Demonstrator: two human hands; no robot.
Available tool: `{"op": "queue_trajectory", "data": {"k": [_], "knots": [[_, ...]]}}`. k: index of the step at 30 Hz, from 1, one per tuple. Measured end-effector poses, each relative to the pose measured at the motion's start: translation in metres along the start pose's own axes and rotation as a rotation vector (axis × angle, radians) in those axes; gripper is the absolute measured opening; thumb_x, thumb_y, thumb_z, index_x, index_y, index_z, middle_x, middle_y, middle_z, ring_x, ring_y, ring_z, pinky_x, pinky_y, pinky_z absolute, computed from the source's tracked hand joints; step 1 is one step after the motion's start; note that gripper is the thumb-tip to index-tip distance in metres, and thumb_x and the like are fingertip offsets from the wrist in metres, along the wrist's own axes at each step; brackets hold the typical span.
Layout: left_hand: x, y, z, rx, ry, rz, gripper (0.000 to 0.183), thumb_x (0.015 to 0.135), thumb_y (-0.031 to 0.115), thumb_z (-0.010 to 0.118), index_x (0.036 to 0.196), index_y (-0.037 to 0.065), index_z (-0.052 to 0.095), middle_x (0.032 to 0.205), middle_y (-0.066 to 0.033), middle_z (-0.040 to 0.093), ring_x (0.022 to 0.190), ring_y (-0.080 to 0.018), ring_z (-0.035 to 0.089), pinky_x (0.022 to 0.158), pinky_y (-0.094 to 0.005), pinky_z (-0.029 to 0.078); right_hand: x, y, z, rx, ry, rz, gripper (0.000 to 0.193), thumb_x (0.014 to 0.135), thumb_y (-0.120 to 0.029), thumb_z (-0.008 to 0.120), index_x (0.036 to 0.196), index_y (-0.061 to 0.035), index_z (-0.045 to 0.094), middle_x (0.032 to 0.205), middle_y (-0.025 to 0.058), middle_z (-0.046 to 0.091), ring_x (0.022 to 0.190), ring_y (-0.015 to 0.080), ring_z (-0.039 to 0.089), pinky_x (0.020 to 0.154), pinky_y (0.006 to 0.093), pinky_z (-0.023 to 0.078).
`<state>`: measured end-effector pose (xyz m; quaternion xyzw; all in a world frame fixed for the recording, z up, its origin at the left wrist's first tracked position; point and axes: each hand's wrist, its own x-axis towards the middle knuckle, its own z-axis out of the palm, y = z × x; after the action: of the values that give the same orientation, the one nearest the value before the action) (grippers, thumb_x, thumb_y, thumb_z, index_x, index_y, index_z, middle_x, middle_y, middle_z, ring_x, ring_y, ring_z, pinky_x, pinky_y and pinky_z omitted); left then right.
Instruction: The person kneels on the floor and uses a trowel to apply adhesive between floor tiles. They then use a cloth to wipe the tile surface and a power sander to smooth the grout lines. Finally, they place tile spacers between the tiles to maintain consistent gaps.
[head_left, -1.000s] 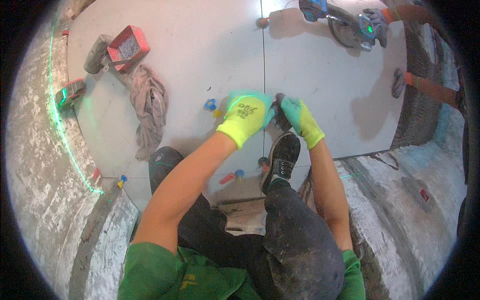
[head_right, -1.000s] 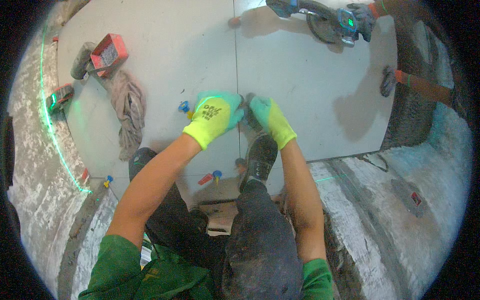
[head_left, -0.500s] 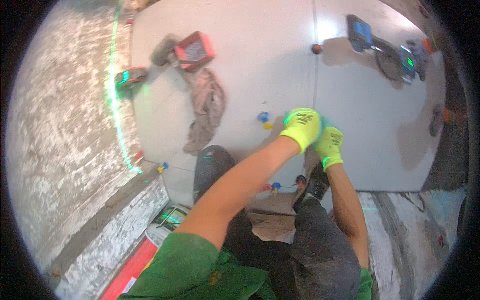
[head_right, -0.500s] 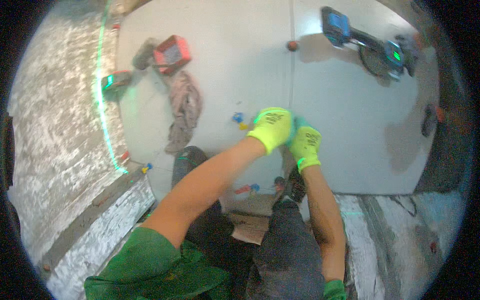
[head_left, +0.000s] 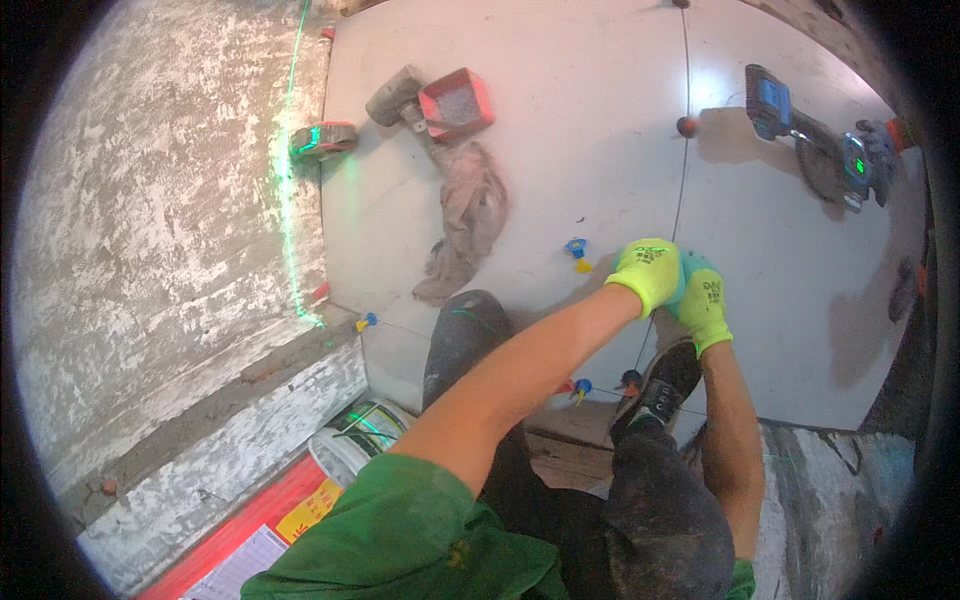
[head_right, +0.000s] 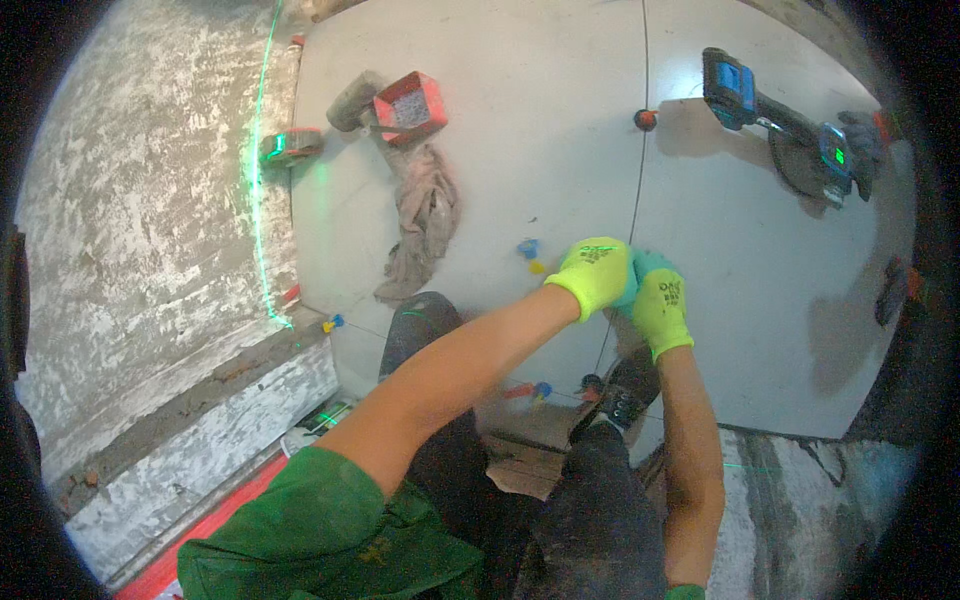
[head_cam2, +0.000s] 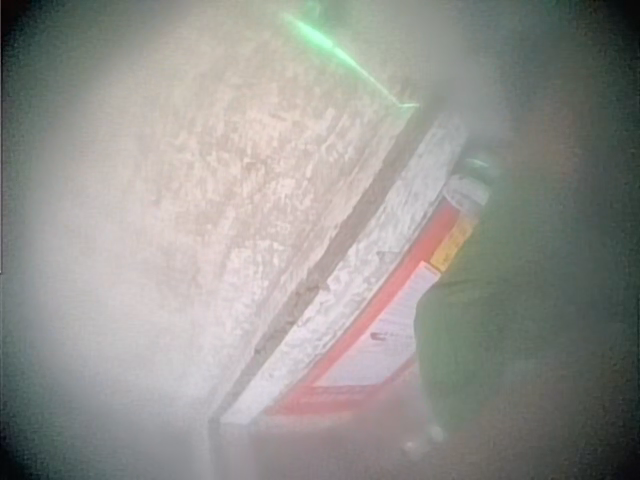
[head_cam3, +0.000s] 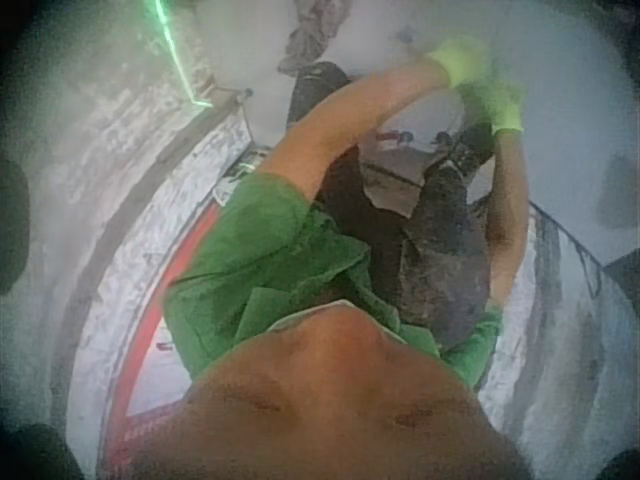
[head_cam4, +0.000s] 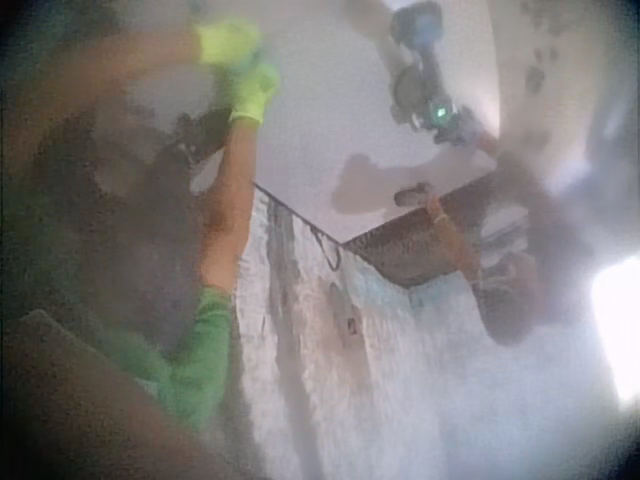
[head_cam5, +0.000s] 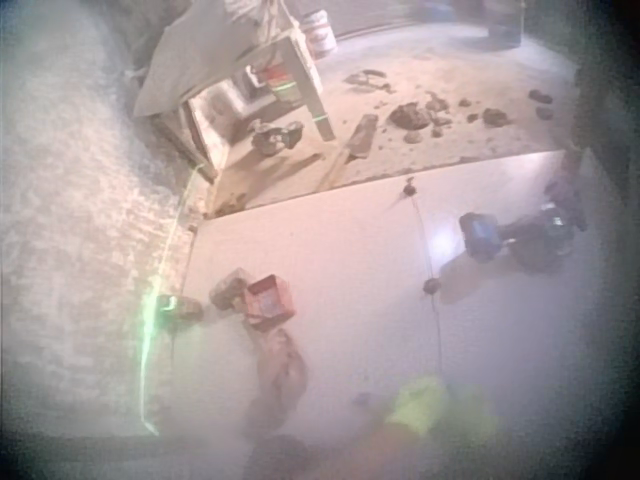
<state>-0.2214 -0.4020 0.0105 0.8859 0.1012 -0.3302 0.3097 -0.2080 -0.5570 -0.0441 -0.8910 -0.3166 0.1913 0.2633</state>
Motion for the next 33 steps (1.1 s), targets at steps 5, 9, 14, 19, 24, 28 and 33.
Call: {"op": "queue_trajectory", "data": {"k": [5, 9, 14, 19, 24, 28, 33], "knots": [[-0.012, 0.005, 0.020, -0.026, 0.137, -0.018, 0.029, 0.082, 0.024, 0.055, 0.091, 0.004, 0.074, 0.087, -0.0260, 0.069, 0.081, -0.0460, 0.067, 0.073, -0.0524, 0.053, 0.010, 0.007, -0.016, -0.065, -0.200, -0.082, 0.039, 0.070, -0.028, 0.077, 0.102, -0.0101, 0.065, 0.099, 0.0163, 0.066, 0.095, 0.0379, 0.063, 0.079, 0.0486, 0.051], [-0.019, 0.010, 0.033, -0.055, 0.246, -0.101, 0.028, 0.086, 0.023, 0.054, 0.087, 0.005, 0.075, 0.087, -0.0225, 0.071, 0.080, -0.0420, 0.070, 0.070, -0.0510, 0.054, 0.008, 0.000, -0.018, -0.059, -0.144, -0.099, 0.034, 0.072, -0.024, 0.074, 0.101, -0.0108, 0.065, 0.098, 0.0155, 0.066, 0.094, 0.0372, 0.063, 0.080, 0.0479, 0.051], [-0.017, 0.011, 0.030, -0.135, 0.215, -0.127, 0.030, 0.088, 0.026, 0.052, 0.092, 0.004, 0.073, 0.091, -0.0261, 0.069, 0.084, -0.0465, 0.067, 0.074, -0.0548, 0.053, 0.016, 0.001, -0.020, 0.004, -0.179, -0.183, 0.032, 0.075, -0.022, 0.072, 0.105, -0.0115, 0.066, 0.099, 0.0146, 0.066, 0.095, 0.0370, 0.063, 0.083, 0.0473, 0.051], [-0.016, 0.013, 0.018, 0.183, 0.117, 0.047, 0.021, 0.085, 0.018, 0.058, 0.089, 0.007, 0.075, 0.088, -0.0201, 0.072, 0.081, -0.0405, 0.071, 0.070, -0.0536, 0.053, 0.024, 0.009, -0.038, 0.027, -0.263, -0.117, 0.032, 0.079, -0.022, 0.069, 0.108, -0.0102, 0.067, 0.103, 0.0179, 0.068, 0.098, 0.0393, 0.065, 0.085, 0.0483, 0.052], [-0.010, 0.014, 0.011, 0.669, -0.053, 0.397, 0.014, 0.083, 0.014, 0.063, 0.088, 0.009, 0.075, 0.084, -0.0147, 0.073, 0.076, -0.0328, 0.072, 0.063, -0.0478, 0.053, 0.012, 0.019, -0.059, 0.128, -0.106, 0.231, 0.028, 0.087, -0.022, 0.062, 0.110, -0.0078, 0.068, 0.105, 0.0199, 0.070, 0.098, 0.0407, 0.066, 0.084, 0.0477, 0.053], [-0.005, 0.002, 0.014, 0.489, -0.068, 0.220, 0.013, 0.083, 0.015, 0.063, 0.087, 0.010, 0.074, 0.083, -0.0165, 0.073, 0.076, -0.0352, 0.072, 0.065, -0.0480, 0.053, -0.007, 0.011, -0.044, 0.197, -0.005, 0.270, 0.031, 0.085, -0.023, 0.063, 0.111, -0.0060, 0.069, 0.106, 0.0191, 0.071, 0.098, 0.0400, 0.067, 0.085, 0.0463, 0.053], [-0.007, -0.001, 0.043, -0.076, 0.264, 0.034, 0.022, 0.088, 0.018, 0.055, 0.086, 0.004, 0.072, 0.082, -0.0215, 0.071, 0.075, -0.0394, 0.070, 0.064, -0.0488, 0.054, -0.014, 0.002, -0.032, 0.385, 0.086, 0.508, 0.034, 0.085, -0.024, 0.062, 0.112, -0.0045, 0.069, 0.107, 0.0191, 0.071, 0.100, 0.0386, 0.068, 0.087, 0.0438, 0.053]]}}
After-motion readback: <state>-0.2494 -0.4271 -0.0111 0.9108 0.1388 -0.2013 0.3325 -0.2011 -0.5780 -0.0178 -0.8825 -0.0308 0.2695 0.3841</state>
